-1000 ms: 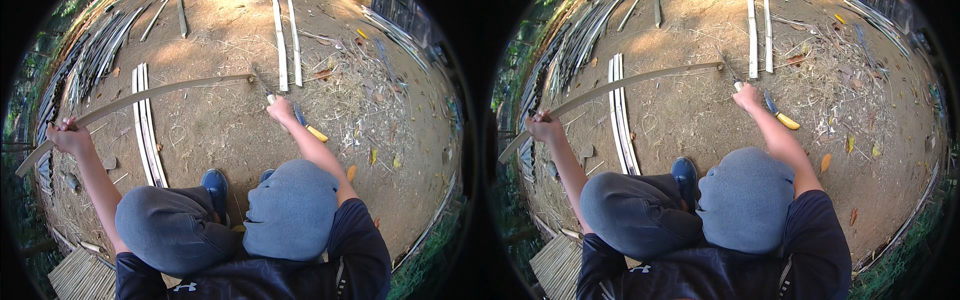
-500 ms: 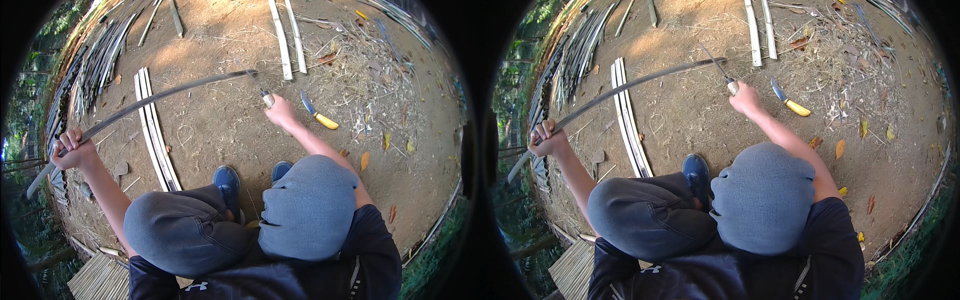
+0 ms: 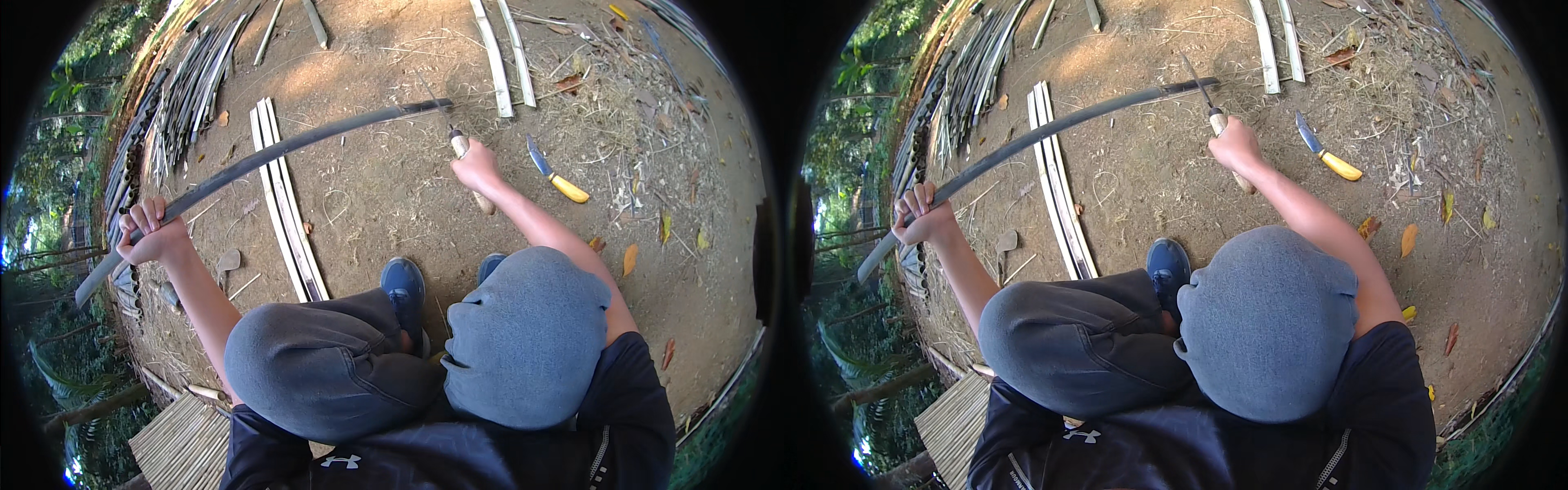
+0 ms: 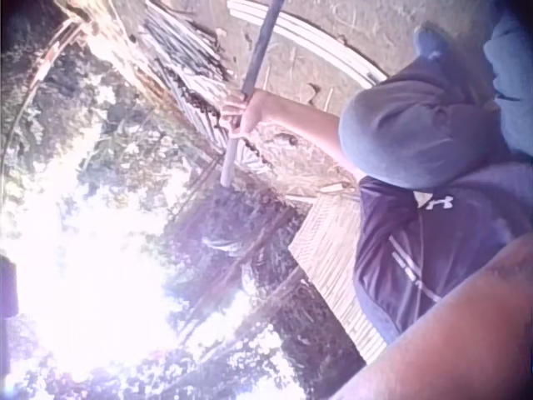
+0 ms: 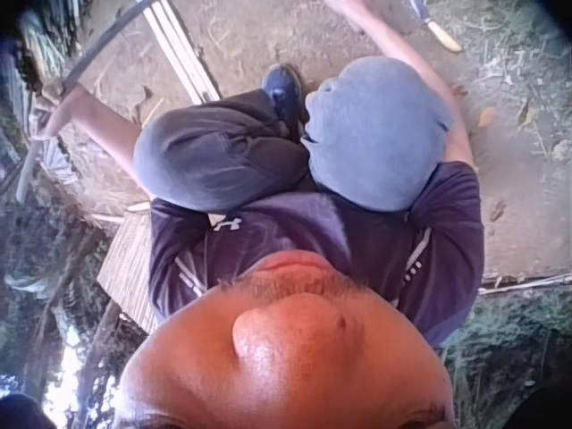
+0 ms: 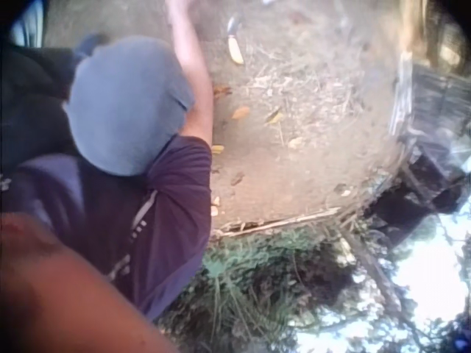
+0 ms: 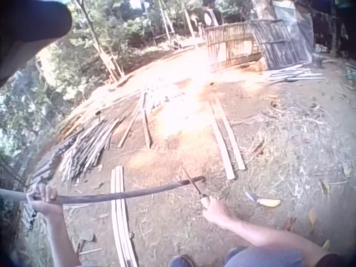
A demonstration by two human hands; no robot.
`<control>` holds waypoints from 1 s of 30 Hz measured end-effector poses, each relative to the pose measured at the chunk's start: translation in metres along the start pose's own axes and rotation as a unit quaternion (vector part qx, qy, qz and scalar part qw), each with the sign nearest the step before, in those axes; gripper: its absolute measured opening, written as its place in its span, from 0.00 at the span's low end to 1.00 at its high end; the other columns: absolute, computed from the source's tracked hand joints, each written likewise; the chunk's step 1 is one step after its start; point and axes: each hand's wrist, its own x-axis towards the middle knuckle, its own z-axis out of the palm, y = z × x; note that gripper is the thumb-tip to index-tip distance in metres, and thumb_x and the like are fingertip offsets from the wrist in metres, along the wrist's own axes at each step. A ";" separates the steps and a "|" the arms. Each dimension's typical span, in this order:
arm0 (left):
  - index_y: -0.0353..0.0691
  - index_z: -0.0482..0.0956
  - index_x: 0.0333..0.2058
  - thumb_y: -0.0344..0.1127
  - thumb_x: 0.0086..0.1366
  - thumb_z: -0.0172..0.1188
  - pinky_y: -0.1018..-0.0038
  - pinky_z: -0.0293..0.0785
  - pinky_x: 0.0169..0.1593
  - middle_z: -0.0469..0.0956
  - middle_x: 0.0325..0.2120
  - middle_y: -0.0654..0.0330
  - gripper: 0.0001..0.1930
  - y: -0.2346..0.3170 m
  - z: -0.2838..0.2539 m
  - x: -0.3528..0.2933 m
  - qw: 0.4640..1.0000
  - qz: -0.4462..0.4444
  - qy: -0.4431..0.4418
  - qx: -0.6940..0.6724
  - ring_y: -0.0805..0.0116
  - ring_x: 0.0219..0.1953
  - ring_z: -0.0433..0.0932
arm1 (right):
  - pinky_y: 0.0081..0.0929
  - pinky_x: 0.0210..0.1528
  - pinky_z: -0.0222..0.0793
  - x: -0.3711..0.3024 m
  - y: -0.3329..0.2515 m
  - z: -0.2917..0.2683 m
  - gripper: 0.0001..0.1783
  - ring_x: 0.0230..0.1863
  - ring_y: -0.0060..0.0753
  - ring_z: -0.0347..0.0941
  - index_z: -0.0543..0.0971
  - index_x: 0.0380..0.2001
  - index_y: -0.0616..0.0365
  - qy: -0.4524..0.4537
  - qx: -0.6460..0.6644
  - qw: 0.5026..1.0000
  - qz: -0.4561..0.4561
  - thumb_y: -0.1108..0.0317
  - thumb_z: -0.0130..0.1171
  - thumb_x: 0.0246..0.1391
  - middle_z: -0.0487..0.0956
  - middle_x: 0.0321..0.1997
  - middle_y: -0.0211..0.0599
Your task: The person shaves strips of wood with a machete.
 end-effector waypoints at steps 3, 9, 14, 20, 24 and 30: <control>0.50 0.59 0.16 0.43 0.50 0.46 0.78 0.50 0.17 0.52 0.08 0.68 0.10 -0.005 0.007 0.001 0.999 0.011 0.049 0.011 0.74 0.10 0.51 | 0.36 0.26 0.72 -0.042 -0.032 0.002 0.15 0.23 0.36 0.76 0.73 0.43 0.60 -0.038 0.003 0.997 -0.063 0.70 0.60 0.51 0.79 0.28 0.38; 0.50 0.53 0.17 0.43 0.53 0.43 0.77 0.47 0.17 0.51 0.10 0.68 0.12 -0.010 0.007 -0.003 0.974 0.037 0.212 0.072 0.74 0.11 0.49 | 0.45 0.33 0.78 -0.036 -0.008 0.023 0.18 0.30 0.48 0.83 0.73 0.45 0.58 0.001 -0.012 0.997 -0.081 0.68 0.61 0.51 0.81 0.28 0.47; 0.51 0.48 0.18 0.43 0.57 0.39 0.77 0.46 0.18 0.51 0.11 0.68 0.13 -0.008 0.004 0.002 0.960 0.033 0.259 0.099 0.73 0.11 0.48 | 0.39 0.27 0.76 -0.032 -0.018 0.021 0.19 0.25 0.40 0.81 0.73 0.48 0.61 0.009 -0.066 0.993 -0.100 0.69 0.60 0.53 0.81 0.27 0.41; 0.51 0.48 0.17 0.42 0.55 0.41 0.77 0.45 0.18 0.50 0.11 0.69 0.13 -0.012 0.014 -0.001 0.954 0.038 0.281 0.098 0.74 0.11 0.48 | 0.29 0.17 0.70 -0.038 -0.024 0.001 0.20 0.19 0.28 0.75 0.72 0.50 0.62 0.019 -0.055 0.988 -0.140 0.71 0.59 0.54 0.80 0.25 0.38; 0.50 0.49 0.19 0.43 0.56 0.40 0.74 0.44 0.20 0.48 0.11 0.68 0.12 -0.009 0.003 0.006 0.945 0.037 0.312 0.086 0.72 0.12 0.45 | 0.41 0.27 0.77 -0.045 -0.039 0.008 0.17 0.27 0.43 0.82 0.73 0.46 0.58 -0.052 -0.063 0.990 -0.117 0.68 0.61 0.52 0.81 0.25 0.42; 0.52 0.46 0.15 0.43 0.52 0.42 0.76 0.44 0.18 0.47 0.10 0.70 0.15 -0.014 0.015 -0.002 0.952 0.048 0.289 0.093 0.73 0.11 0.47 | 0.36 0.23 0.74 -0.004 0.000 0.008 0.17 0.23 0.38 0.80 0.73 0.46 0.57 0.019 -0.053 0.998 -0.010 0.69 0.59 0.53 0.81 0.25 0.38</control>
